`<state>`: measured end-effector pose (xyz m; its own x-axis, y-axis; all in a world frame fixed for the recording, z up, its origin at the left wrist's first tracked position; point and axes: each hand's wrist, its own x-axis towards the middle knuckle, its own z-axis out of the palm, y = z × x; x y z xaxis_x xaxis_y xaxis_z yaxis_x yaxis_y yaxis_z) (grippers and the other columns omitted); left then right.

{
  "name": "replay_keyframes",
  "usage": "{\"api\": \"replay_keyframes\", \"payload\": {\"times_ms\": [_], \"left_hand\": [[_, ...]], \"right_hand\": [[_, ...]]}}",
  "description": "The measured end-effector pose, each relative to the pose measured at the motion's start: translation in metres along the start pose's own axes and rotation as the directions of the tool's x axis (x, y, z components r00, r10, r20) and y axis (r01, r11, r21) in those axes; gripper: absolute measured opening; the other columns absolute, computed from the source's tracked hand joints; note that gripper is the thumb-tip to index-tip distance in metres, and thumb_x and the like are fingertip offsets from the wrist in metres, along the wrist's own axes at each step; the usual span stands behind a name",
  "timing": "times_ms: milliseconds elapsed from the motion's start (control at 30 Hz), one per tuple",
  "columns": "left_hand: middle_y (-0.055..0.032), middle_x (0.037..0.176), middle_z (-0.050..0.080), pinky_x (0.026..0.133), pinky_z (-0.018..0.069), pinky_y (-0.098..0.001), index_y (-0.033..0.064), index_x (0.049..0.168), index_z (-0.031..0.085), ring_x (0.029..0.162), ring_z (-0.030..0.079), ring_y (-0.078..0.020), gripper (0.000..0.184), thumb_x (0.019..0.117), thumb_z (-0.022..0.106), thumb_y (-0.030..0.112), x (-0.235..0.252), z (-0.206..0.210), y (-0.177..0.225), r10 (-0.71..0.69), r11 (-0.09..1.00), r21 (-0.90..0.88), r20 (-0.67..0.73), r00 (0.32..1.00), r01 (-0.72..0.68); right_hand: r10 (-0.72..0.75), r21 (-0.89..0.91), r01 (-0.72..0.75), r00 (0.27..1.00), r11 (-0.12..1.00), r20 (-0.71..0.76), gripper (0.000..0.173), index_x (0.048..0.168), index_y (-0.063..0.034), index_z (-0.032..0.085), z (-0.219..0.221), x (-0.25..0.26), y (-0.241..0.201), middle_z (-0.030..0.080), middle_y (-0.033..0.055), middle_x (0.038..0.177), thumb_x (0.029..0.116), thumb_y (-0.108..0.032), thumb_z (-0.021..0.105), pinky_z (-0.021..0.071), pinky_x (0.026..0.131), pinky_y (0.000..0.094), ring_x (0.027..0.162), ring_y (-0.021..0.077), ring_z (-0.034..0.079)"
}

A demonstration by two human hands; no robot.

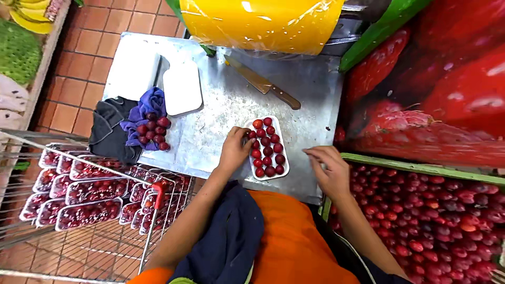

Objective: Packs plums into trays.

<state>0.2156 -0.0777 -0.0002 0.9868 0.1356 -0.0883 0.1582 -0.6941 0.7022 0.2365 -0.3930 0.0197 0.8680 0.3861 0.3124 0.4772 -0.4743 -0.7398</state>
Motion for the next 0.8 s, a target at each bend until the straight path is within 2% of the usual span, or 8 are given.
{"api": "replay_keyframes", "payload": {"times_ms": [67,167,233,367,467,567,667,800], "left_hand": [[-0.0171,0.128,0.063,0.1,0.0533,-0.0533,0.0053,0.126,0.066,0.116,0.063,-0.0311,0.035,0.0991,0.067,0.028,0.0,-0.003,0.001,0.027,0.999,0.029,0.012,1.0,-0.027],[-0.0179,0.129,0.064,0.101,0.0523,-0.0545,0.0049,0.13,0.063,0.12,0.063,-0.0321,0.038,0.1011,0.065,0.029,-0.001,-0.004,0.003,0.059,0.997,0.045,0.067,0.996,-0.062],[-0.0191,0.129,0.064,0.099,0.0527,-0.0562,0.0048,0.131,0.063,0.118,0.064,-0.0336,0.038,0.1009,0.065,0.029,-0.002,-0.005,0.005,0.055,0.996,0.063,0.075,0.996,-0.06],[-0.0203,0.127,0.064,0.095,0.0514,-0.0588,0.0041,0.13,0.063,0.115,0.063,-0.0357,0.039,0.1003,0.066,0.03,-0.004,-0.008,0.009,0.017,0.998,0.066,0.044,0.999,-0.02],[-0.0197,0.128,0.064,0.096,0.0506,-0.0593,0.0045,0.13,0.063,0.117,0.063,-0.0352,0.039,0.1004,0.066,0.03,-0.006,-0.009,0.012,-0.013,0.996,0.087,0.041,0.999,0.009],[-0.0197,0.13,0.063,0.098,0.0498,-0.0597,0.0042,0.129,0.063,0.121,0.061,-0.0354,0.039,0.1,0.067,0.03,-0.01,-0.011,0.012,-0.01,0.994,0.105,0.033,0.999,0.006],[-0.0164,0.138,0.06,0.101,0.0491,-0.0567,0.0068,0.129,0.065,0.128,0.058,-0.0326,0.038,0.0993,0.068,0.03,-0.015,-0.012,0.014,0.036,0.993,0.108,0.024,0.999,-0.039],[-0.0181,0.136,0.062,0.104,0.0498,-0.0559,0.0051,0.13,0.065,0.126,0.06,-0.0328,0.036,0.0984,0.068,0.023,-0.02,-0.01,0.02,0.029,0.996,0.08,0.014,0.999,-0.03]], "right_hand": [[0.155,-0.026,-0.164,0.967,0.986,-0.202,0.023,0.113,-0.0064,0.076,-0.029,-0.03,0.026,0.072,0.009,0.113,0.1011,-0.012,0.057,0.0565,0.094,0.0363,0.109,0.0181,0.067],[0.337,-0.06,-0.415,0.807,0.908,-0.486,0.019,0.111,-0.0033,0.075,-0.064,-0.083,0.071,0.071,0.0102,0.11,0.1013,-0.011,0.06,0.0572,0.092,0.0313,0.103,0.0151,0.067],[0.399,-0.143,-0.555,0.732,0.819,-0.552,0.019,0.11,-0.0031,0.075,-0.077,-0.111,0.095,0.071,0.0126,0.107,0.1009,-0.013,0.061,0.0576,0.089,0.0344,0.099,0.0185,0.068],[0.625,-0.328,-0.664,0.746,0.672,-0.231,0.027,0.12,-0.0069,0.072,-0.066,-0.128,0.119,0.069,0.0173,0.122,0.0986,-0.02,0.064,0.0551,0.095,0.0556,0.113,0.0341,0.066],[0.675,-0.419,-0.62,0.737,0.663,-0.022,0.038,0.134,-0.0098,0.066,-0.036,-0.12,0.127,0.062,0.0164,0.138,0.0992,-0.026,0.065,0.049,0.106,0.0577,0.13,0.0363,0.058],[0.649,-0.446,-0.569,0.76,0.691,0.036,0.042,0.138,-0.01,0.062,-0.016,-0.107,0.129,0.06,0.0154,0.142,0.0976,-0.019,0.063,0.0501,0.105,0.0567,0.131,0.0364,0.057],[0.729,-0.476,-0.639,0.685,0.604,0.005,0.046,0.136,-0.0067,0.063,-0.017,-0.099,0.115,0.058,0.0237,0.139,0.0913,-0.012,0.07,0.0524,0.099,0.0617,0.127,0.0437,0.058],[0.813,-0.538,-0.669,0.58,0.514,0.055,0.05,0.136,-0.003,0.061,-0.022,-0.096,0.096,0.054,0.0344,0.136,0.0884,-0.007,0.073,0.0534,0.084,0.0723,0.111,0.0552,0.062]]}}
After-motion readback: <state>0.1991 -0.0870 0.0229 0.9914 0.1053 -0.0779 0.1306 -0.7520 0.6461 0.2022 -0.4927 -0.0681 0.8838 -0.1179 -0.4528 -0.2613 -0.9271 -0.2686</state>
